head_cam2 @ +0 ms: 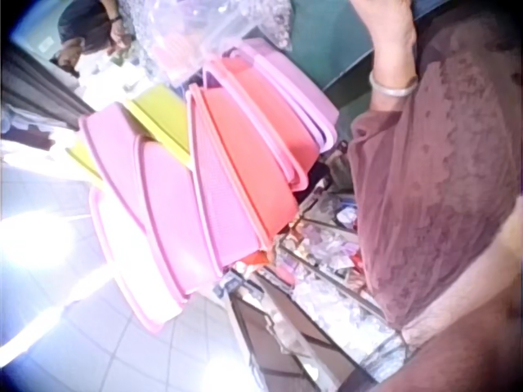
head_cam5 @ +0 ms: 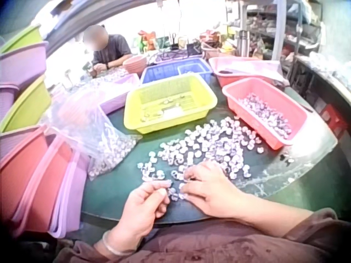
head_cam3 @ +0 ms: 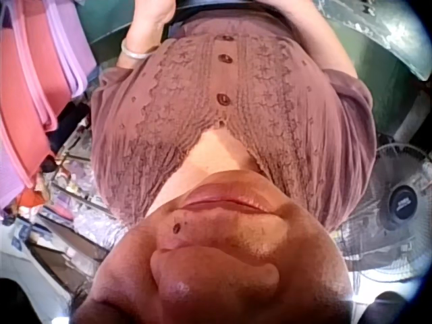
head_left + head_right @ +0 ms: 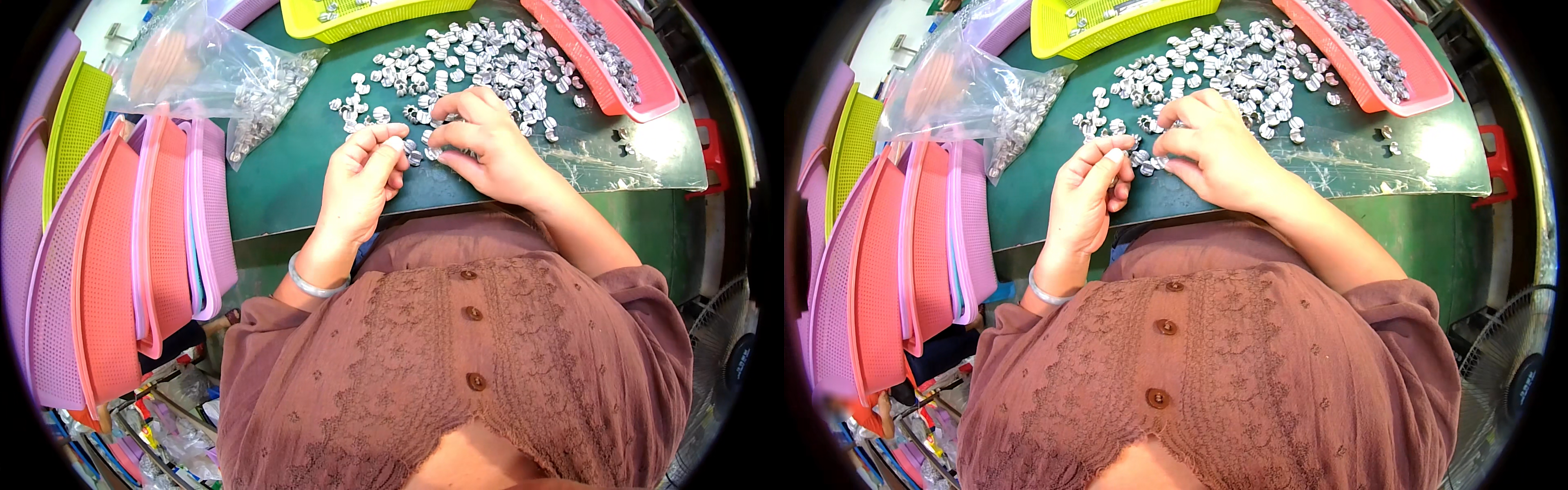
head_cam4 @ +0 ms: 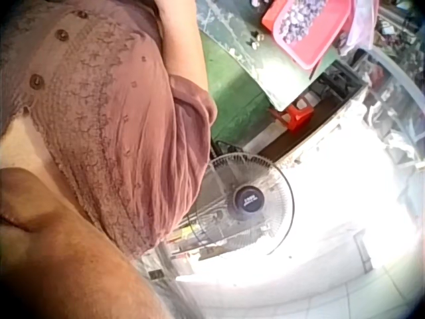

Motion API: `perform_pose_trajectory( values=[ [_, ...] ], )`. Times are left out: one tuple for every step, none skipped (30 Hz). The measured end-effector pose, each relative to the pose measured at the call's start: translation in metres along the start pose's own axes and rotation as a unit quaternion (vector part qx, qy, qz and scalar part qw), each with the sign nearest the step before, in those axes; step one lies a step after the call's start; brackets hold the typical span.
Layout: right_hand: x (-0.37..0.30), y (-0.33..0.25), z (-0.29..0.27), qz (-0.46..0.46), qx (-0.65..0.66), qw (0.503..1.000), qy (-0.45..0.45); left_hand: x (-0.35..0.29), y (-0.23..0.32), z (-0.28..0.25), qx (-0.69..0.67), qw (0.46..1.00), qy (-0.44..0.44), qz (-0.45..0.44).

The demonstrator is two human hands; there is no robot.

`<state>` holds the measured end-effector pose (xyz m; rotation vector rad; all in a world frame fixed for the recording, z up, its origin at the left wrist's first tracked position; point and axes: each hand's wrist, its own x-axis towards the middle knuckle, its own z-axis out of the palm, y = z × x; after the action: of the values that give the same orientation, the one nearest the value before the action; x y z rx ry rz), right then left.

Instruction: The person assembles small silver metal components by hand on a green work surface, picking them from a pile and fitting them together.

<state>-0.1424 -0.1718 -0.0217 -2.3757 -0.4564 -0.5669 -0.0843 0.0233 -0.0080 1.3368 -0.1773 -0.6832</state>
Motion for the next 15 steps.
perform_pose_trajectory(
  values=[
    [0.001,-0.001,-0.002,0.002,0.043,0.999,0.003,0.0,0.001,0.0,-0.002,1.0,-0.021,-0.022],
    [0.003,-0.002,-0.007,0.005,0.085,0.996,0.007,0.001,0.003,-0.001,-0.003,0.998,-0.042,-0.043],
    [0.005,-0.003,-0.01,0.007,0.127,0.992,0.011,0.002,0.004,-0.002,-0.005,0.996,-0.064,-0.065],
    [0.006,-0.002,-0.014,0.01,0.136,0.991,-0.005,0.001,0.003,-0.001,-0.036,0.993,-0.079,-0.082],
    [0.006,-0.002,-0.014,0.015,0.151,0.988,-0.007,0.001,0.001,0.0,-0.067,0.988,-0.095,-0.099],
    [0.006,-0.002,-0.014,0.02,0.166,0.986,-0.009,0.0,0.0,0.001,-0.098,0.982,-0.111,-0.115],
    [0.006,-0.002,-0.014,0.026,0.182,0.983,-0.011,0.001,0.0,0.002,-0.1,0.982,-0.112,-0.116],
    [0.005,-0.001,-0.013,0.039,0.2,0.979,-0.011,0.001,0.0,0.002,-0.102,0.981,-0.113,-0.117],
    [0.003,0.0,-0.012,0.052,0.218,0.975,-0.011,0.001,0.0,0.003,-0.104,0.981,-0.114,-0.118],
    [0.002,0.0,-0.011,0.064,0.236,0.97,-0.011,0.001,-0.001,0.003,-0.109,0.98,-0.115,-0.119],
    [0.002,0.0,-0.01,0.066,0.229,0.971,-0.013,0.001,-0.003,0.003,-0.114,0.979,-0.115,-0.121],
    [0.001,0.0,-0.01,0.067,0.223,0.972,-0.014,0.002,-0.004,0.003,-0.119,0.978,-0.116,-0.122],
    [0.001,0.0,-0.01,0.068,0.217,0.974,-0.016,0.001,-0.004,0.004,-0.123,0.978,-0.114,-0.122],
    [0.001,0.001,-0.009,0.065,0.215,0.974,-0.014,0.001,-0.005,0.004,-0.126,0.978,-0.113,-0.122],
    [0.001,0.001,-0.008,0.061,0.213,0.975,-0.011,0.001,-0.005,0.004,-0.13,0.978,-0.111,-0.122]
  ],
)
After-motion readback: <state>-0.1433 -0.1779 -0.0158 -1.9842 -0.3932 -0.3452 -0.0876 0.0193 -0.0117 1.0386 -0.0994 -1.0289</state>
